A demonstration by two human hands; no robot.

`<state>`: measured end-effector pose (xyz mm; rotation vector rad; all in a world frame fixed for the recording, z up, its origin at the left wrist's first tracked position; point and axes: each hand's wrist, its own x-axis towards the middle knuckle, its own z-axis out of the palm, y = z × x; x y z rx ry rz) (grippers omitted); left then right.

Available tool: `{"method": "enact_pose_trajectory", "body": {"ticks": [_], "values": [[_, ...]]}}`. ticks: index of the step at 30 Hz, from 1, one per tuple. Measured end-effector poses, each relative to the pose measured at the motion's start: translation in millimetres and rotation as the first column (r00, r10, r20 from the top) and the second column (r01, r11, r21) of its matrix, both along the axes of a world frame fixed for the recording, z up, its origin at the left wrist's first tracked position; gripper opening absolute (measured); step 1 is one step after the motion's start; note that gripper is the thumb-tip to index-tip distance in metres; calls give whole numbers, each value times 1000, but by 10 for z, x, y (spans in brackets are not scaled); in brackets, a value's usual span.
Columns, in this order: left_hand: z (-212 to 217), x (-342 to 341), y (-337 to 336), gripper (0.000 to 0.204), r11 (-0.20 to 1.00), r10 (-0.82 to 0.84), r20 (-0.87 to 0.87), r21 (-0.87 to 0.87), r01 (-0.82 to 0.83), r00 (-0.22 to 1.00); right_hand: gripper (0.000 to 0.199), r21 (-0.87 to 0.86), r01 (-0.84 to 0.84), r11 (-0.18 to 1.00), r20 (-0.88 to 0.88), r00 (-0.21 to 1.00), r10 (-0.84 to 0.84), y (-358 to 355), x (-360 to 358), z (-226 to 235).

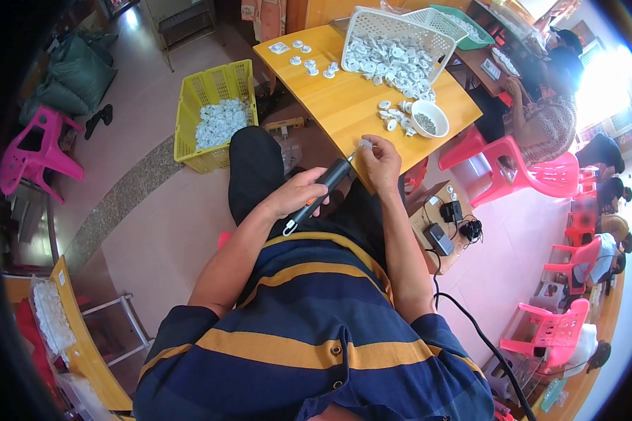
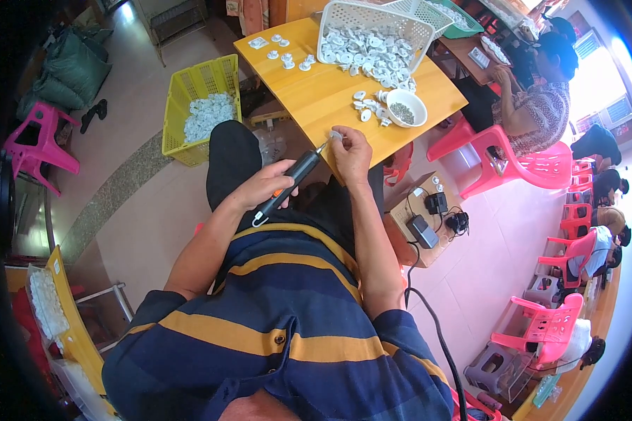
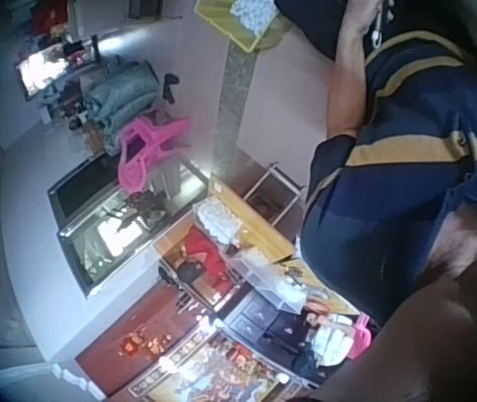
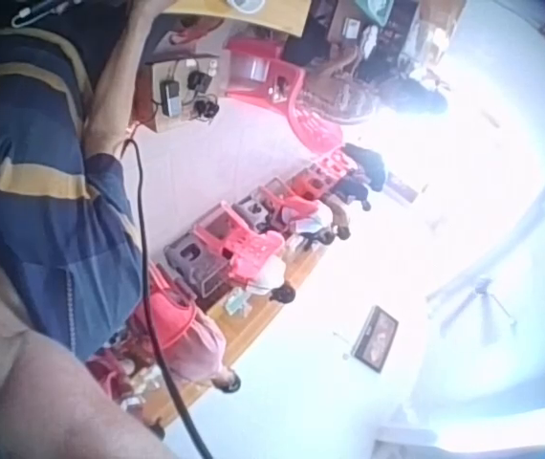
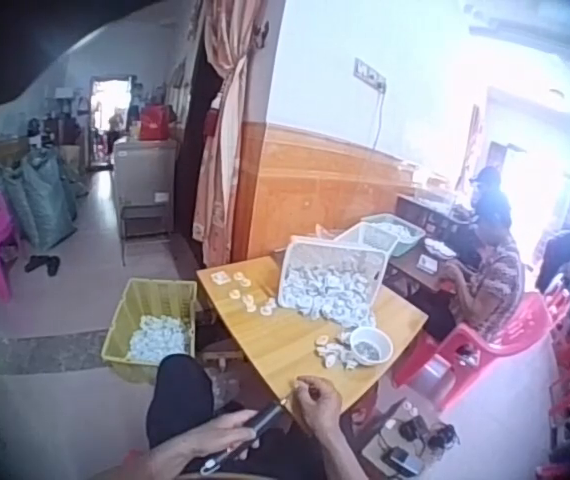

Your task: The person assembles plastic components by taking screws from a bowl, inserting them into the plastic pieces, fastening them with an electric screwdriver, and placing the assembled parts on the table.

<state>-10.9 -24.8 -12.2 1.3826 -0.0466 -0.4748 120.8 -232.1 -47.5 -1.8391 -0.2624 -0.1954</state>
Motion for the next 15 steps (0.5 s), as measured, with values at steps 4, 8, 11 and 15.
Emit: {"method": "enact_pose_trajectory", "body": {"ticks": [4,8,11,15], "values": [[34,16,12,48,1000,-1,-4,-2,1,1000,19,0,-11,1000,13,1000,11,1,8,3],[22,49,51,47,1000,6,-10,0,-6,1000,19,7,-11,1000,35,999,10,35,25,18],[-22,42,70,46,1000,12,-18,-18,-13,1000,19,10,-9,1000,44,999,9,73,13,38],[15,19,78,37,997,47,-43,-66,-50,998,24,-282,38,959,247,968,35,-28,64,115]]}}
